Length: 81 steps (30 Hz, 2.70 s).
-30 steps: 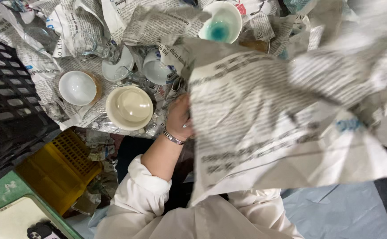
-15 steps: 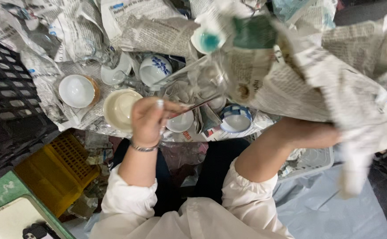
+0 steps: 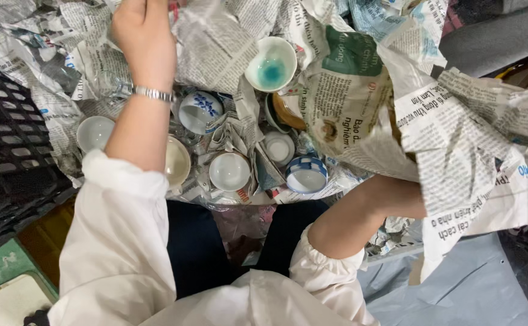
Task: The person wraps various ceramic items, including cups and bowls, with newspaper. They fold the paper around each item and place the wrapped pieces into a white plastic basket. The process is repeated for multiple items throughout the clip.
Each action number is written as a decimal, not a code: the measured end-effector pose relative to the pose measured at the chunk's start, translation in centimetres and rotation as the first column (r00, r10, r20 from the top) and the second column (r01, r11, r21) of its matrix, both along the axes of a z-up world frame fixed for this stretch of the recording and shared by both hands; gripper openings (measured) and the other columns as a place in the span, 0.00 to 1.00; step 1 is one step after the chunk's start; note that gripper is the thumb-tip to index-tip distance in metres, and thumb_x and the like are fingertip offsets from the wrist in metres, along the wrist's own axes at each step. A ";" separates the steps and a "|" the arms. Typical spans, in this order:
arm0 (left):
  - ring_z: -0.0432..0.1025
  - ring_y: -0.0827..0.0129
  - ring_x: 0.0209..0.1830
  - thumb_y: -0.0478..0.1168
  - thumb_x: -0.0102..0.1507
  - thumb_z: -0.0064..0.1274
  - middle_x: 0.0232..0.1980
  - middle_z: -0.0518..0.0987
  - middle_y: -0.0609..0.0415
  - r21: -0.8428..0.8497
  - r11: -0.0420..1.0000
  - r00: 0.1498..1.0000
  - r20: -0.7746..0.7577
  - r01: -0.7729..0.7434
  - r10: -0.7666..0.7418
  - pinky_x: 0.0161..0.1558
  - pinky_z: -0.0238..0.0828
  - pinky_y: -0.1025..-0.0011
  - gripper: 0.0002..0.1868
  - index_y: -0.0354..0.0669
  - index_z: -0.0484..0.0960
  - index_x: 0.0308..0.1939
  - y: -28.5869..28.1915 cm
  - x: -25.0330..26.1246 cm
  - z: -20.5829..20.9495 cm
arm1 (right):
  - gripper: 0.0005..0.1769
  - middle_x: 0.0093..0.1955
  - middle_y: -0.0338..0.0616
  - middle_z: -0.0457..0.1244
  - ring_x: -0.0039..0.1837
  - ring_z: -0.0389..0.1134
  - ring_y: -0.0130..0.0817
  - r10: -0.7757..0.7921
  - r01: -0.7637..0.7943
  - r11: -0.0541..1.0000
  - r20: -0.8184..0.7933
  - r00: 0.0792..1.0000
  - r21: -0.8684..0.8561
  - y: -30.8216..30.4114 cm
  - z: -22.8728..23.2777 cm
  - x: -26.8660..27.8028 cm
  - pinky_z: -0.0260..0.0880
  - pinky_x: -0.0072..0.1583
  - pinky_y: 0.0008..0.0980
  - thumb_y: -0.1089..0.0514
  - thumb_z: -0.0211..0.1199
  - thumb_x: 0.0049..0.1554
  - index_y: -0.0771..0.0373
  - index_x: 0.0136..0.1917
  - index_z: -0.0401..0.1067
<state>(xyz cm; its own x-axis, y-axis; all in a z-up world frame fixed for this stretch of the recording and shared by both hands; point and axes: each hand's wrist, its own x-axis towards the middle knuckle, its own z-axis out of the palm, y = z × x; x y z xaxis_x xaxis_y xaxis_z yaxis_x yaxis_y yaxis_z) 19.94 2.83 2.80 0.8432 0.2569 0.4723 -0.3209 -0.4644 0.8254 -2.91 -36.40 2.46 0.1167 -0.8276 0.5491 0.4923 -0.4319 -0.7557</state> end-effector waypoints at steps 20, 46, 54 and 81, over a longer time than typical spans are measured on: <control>0.77 0.48 0.28 0.53 0.70 0.55 0.29 0.81 0.40 0.291 0.956 0.972 -0.232 0.029 0.041 0.33 0.70 0.55 0.22 0.38 0.86 0.33 -2.5 3.0 -4.3 | 0.21 0.66 0.50 0.65 0.64 0.69 0.38 0.117 -0.117 0.993 -0.003 0.993 -0.004 0.7 1.6 0.8 0.73 0.64 0.38 0.56 0.55 0.71 0.71 0.71 0.66; 0.75 0.47 0.50 0.41 0.71 0.55 0.52 0.84 0.40 0.656 0.754 0.999 0.039 -0.019 -0.009 0.53 0.69 0.55 0.14 0.35 0.84 0.57 -1.7 -6.6 5.2 | 0.19 0.63 0.45 0.65 0.61 0.67 0.30 0.386 -0.372 0.913 -0.059 0.921 0.165 5.3 3.7 0.8 0.69 0.62 0.30 0.57 0.55 0.72 0.69 0.72 0.65; 0.69 0.55 0.76 0.47 0.74 0.46 0.73 0.74 0.44 -0.079 0.725 0.713 -0.141 0.684 -0.687 0.78 0.62 0.58 0.28 0.36 0.67 0.74 0.1 -27.2 7.8 | 0.19 0.62 0.43 0.66 0.60 0.66 0.28 0.597 -0.546 0.757 -0.039 0.801 0.360 8.2 4.5 -5.2 0.68 0.61 0.28 0.58 0.55 0.72 0.68 0.73 0.65; 0.53 0.59 0.80 0.51 0.64 0.51 0.77 0.65 0.56 0.861 0.152 0.719 -0.294 0.485 -0.630 0.77 0.42 0.47 0.31 0.55 0.72 0.71 -9.4 -59.5 0.6 | 0.30 0.74 0.55 0.61 0.76 0.62 0.47 0.253 -0.563 0.817 -0.798 0.546 -0.127 6.3 1.3 -39.5 0.61 0.77 0.41 0.63 0.64 0.63 0.69 0.77 0.63</control>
<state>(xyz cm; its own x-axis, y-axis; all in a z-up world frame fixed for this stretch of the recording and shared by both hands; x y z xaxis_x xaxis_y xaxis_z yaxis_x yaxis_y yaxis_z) -39.59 -6.52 3.42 0.4961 -0.8516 0.1696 -0.8667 -0.4975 0.0372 -42.41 -30.12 3.75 0.8700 -0.3620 0.3347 0.0432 -0.6203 -0.7832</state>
